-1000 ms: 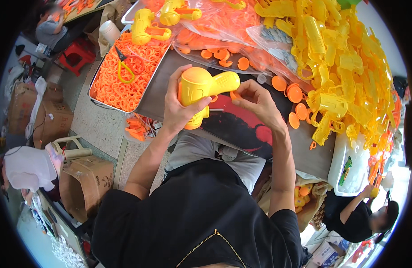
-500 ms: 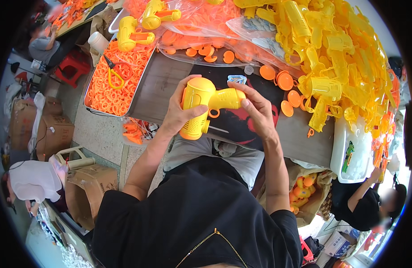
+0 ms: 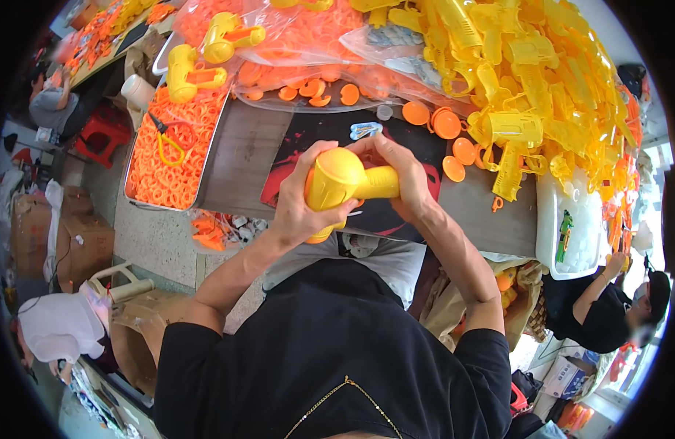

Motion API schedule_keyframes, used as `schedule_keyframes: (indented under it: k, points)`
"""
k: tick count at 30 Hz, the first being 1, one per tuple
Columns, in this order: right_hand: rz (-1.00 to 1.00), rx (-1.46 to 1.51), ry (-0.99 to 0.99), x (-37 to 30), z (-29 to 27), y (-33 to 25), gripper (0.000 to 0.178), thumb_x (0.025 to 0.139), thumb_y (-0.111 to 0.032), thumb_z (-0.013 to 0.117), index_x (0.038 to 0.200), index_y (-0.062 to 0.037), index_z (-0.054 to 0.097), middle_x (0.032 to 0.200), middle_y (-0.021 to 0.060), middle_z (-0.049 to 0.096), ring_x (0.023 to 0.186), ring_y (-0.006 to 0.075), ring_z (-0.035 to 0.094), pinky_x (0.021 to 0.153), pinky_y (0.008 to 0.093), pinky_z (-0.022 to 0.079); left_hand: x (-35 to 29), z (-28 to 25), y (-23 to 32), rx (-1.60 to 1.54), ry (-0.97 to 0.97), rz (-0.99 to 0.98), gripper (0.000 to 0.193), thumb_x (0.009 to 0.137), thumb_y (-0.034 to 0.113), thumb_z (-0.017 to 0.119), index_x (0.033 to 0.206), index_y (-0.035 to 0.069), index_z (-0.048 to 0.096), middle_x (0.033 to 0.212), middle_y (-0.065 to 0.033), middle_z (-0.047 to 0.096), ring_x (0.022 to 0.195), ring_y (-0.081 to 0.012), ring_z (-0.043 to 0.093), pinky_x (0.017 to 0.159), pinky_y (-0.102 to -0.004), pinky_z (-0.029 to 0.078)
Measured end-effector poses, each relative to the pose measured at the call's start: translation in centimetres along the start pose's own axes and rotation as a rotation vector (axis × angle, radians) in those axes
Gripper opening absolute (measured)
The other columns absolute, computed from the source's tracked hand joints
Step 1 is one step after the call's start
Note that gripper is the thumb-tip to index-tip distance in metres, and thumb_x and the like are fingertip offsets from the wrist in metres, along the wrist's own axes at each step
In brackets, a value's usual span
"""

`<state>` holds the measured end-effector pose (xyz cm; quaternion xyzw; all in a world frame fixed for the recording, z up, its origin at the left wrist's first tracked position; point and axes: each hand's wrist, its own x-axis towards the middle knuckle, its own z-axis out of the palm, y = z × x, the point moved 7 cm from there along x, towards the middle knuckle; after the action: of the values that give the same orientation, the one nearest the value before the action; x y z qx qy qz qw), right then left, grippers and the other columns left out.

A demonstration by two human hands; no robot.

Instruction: Assembling plastic toy guns from individual components at a factory workbench.

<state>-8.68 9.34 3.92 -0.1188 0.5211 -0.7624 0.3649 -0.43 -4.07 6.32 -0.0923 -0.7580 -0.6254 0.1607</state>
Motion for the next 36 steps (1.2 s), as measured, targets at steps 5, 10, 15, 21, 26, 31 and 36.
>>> schedule_keyframes:
  k: [5,10,15,21,26,31,36]
  points:
    - [-0.076,-0.608,0.075,-3.6,-0.7,-0.8,0.055,0.106,-0.041,0.04,0.094,0.0055,0.068,0.077,0.0115,0.069,0.072,0.017,0.065,0.067,0.0294,0.049,-0.5,0.5,3.8,0.433,-0.342,0.626,0.088,0.065,0.025,0.093,0.139,0.005,0.05,0.126,-0.0193,0.06,0.111,-0.034,0.064,0.096,-0.0412,0.053]
    - [-0.582,-0.946,0.353,-7.7,-3.2,-1.3,0.026,0.096,-0.016,0.054,0.083,0.0049,0.063,0.069,0.014,0.063,0.052,0.0283,0.059,0.049,0.0355,0.044,0.3,1.0,0.1,0.309,-0.311,0.313,0.089,0.078,0.045,0.082,0.146,0.005,0.041,0.137,-0.0158,0.054,0.125,-0.0306,0.056,0.101,-0.0416,0.049]
    - [-0.986,-1.226,0.302,-9.1,1.1,0.4,0.003,0.082,-0.001,0.061,0.084,-0.0009,0.064,0.07,0.0127,0.06,0.055,0.0295,0.058,0.053,0.04,0.047,-2.3,3.2,-5.6,-0.827,0.071,-0.754,0.065,0.091,0.039,0.073,0.138,0.004,0.046,0.119,-0.0109,0.062,0.109,-0.0218,0.064,0.093,-0.0362,0.053]
    - [-0.264,-0.93,0.433,-1.7,-5.6,1.7,0.02,0.1,-0.015,0.058,0.096,0.0024,0.066,0.074,0.0073,0.063,0.062,0.0116,0.06,0.058,0.0284,0.049,-3.0,-1.5,-6.8,-0.773,0.283,-0.689,0.047,0.089,0.025,0.075,0.125,0.005,0.054,0.106,-0.0067,0.065,0.091,-0.0159,0.066,0.08,-0.0335,0.057]
    - [-0.552,-1.087,0.541,3.7,-9.1,-2.2,0.017,0.096,-0.012,0.062,0.106,0.0,0.069,0.074,0.0098,0.066,0.062,0.0144,0.061,0.058,0.0296,0.048,-5.2,-3.9,-7.1,-0.777,0.364,-0.665,0.05,0.09,0.028,0.073,0.129,0.004,0.052,0.111,-0.0086,0.063,0.096,-0.0196,0.067,0.085,-0.0375,0.057]
    - [-0.597,-1.204,0.474,10.4,-5.9,-4.1,0.022,0.094,-0.017,0.063,0.109,-0.0027,0.07,0.077,0.0149,0.068,0.071,0.0225,0.067,0.067,0.0328,0.051,-6.3,-4.5,-7.2,-0.891,0.433,-0.68,0.046,0.09,0.024,0.074,0.127,0.006,0.053,0.108,-0.0057,0.063,0.097,-0.0159,0.065,0.085,-0.0339,0.056]
    - [-0.786,-1.308,0.321,15.8,-2.2,-5.4,0.03,0.094,-0.023,0.062,0.119,-0.0071,0.069,0.085,0.0199,0.07,0.078,0.0356,0.069,0.069,0.0429,0.052,-5.9,-5.9,-6.7,-0.883,0.476,-0.598,0.044,0.091,0.021,0.072,0.127,0.006,0.054,0.108,-0.0056,0.064,0.096,-0.0149,0.065,0.086,-0.0326,0.055]
